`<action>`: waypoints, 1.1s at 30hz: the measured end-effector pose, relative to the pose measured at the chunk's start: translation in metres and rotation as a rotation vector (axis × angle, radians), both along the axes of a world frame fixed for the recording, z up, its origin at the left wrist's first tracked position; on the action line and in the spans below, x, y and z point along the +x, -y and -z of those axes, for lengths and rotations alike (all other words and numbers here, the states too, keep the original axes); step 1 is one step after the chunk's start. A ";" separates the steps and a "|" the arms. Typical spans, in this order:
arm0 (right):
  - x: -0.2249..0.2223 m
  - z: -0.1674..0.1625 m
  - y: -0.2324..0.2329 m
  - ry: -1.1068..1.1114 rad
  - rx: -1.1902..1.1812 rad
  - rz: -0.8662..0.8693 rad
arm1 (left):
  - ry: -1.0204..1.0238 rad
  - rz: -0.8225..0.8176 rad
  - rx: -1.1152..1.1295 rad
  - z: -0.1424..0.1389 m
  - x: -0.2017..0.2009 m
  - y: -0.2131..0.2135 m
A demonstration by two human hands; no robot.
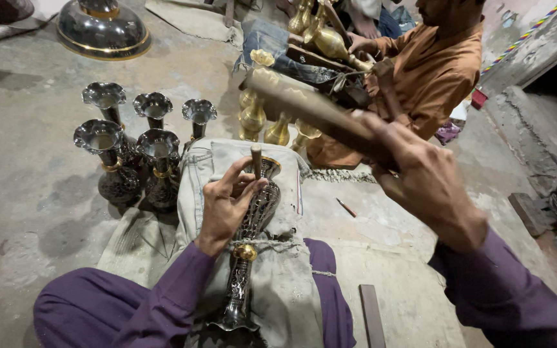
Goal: The person sits on the floor holding a punch against the surface of an ornate metal vase and strikes the punch with a wooden mallet, working pattern details into the vase body. The person repositions the punch repeatedly around the vase's fluted upper section while another worker shapes brass items in the background.
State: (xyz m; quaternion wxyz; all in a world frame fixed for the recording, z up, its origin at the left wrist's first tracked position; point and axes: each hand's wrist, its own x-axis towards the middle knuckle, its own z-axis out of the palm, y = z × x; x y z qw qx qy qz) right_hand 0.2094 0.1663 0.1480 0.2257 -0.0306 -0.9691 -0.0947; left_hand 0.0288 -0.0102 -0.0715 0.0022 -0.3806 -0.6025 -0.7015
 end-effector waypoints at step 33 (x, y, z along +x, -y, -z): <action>-0.001 0.009 0.000 0.028 0.143 0.061 | -0.058 0.021 -0.037 0.004 -0.006 -0.005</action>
